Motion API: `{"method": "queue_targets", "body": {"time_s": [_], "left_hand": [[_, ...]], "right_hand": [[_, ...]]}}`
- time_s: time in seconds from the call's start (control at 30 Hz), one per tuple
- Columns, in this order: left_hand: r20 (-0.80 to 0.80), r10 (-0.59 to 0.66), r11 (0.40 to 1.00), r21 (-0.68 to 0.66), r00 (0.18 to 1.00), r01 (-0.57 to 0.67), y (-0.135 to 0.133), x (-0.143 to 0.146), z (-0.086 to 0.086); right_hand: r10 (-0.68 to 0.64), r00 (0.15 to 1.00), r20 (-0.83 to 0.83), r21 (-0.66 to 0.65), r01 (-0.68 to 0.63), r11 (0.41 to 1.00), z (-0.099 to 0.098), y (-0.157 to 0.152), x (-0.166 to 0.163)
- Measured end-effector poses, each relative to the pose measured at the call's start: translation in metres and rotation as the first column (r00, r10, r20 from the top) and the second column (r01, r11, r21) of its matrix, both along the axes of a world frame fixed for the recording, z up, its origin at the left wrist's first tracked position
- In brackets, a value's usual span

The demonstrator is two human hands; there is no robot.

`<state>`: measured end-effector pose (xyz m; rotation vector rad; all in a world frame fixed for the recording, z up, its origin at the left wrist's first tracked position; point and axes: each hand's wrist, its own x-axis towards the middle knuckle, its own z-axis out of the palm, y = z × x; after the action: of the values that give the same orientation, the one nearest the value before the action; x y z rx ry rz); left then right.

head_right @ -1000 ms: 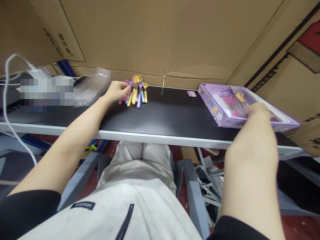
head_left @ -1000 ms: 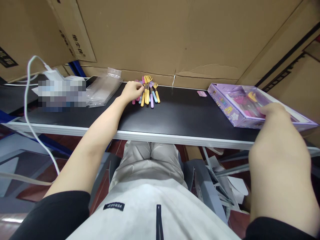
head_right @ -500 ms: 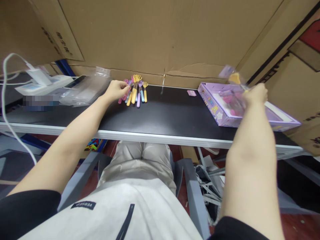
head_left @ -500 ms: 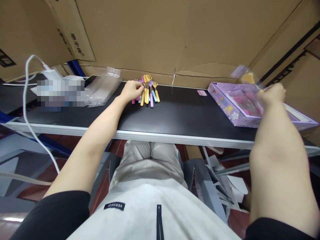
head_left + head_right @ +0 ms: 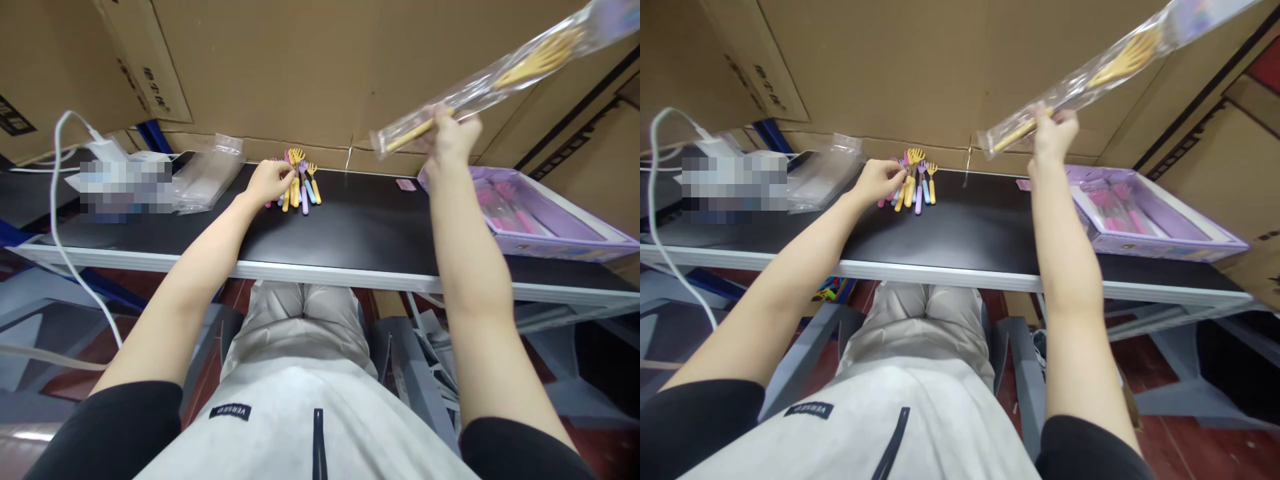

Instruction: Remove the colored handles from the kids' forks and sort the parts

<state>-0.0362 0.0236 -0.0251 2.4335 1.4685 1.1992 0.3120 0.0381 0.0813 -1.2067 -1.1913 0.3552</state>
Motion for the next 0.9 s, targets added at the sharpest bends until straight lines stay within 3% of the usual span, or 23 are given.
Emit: {"method": "queue_targets", "body": {"time_s": [0.07,0.13,0.27,0.4,0.57,0.9], "left_hand": [[-0.021,-0.011,0.999,0.050,1.000,0.012,0.000,0.007,0.001],[-0.039,-0.049,0.994,0.094,0.998,0.052,-0.001,0.013,0.001],[-0.078,-0.135,0.971,0.188,0.988,0.147,-0.004,0.023,0.000],[-0.147,-0.221,0.939,0.235,0.964,0.252,-0.010,0.030,-0.001],[-0.199,-0.273,0.921,0.227,0.941,0.315,-0.017,0.038,-0.001],[-0.198,-0.206,0.948,0.203,0.958,0.246,-0.013,0.039,-0.005]], "right_hand": [[0.037,0.921,-0.387,-0.082,-0.074,0.994,-0.014,-0.010,-0.034],[0.127,0.852,-0.508,-0.116,-0.214,0.970,-0.031,-0.017,-0.059],[0.255,0.795,-0.550,-0.156,-0.397,0.904,-0.067,-0.017,-0.079],[0.260,0.770,-0.583,-0.178,-0.433,0.884,-0.087,-0.015,-0.083],[0.263,0.777,-0.573,-0.192,-0.438,0.878,-0.091,-0.022,-0.088],[0.324,0.717,-0.617,-0.142,-0.507,0.851,-0.089,-0.036,-0.099]]}}
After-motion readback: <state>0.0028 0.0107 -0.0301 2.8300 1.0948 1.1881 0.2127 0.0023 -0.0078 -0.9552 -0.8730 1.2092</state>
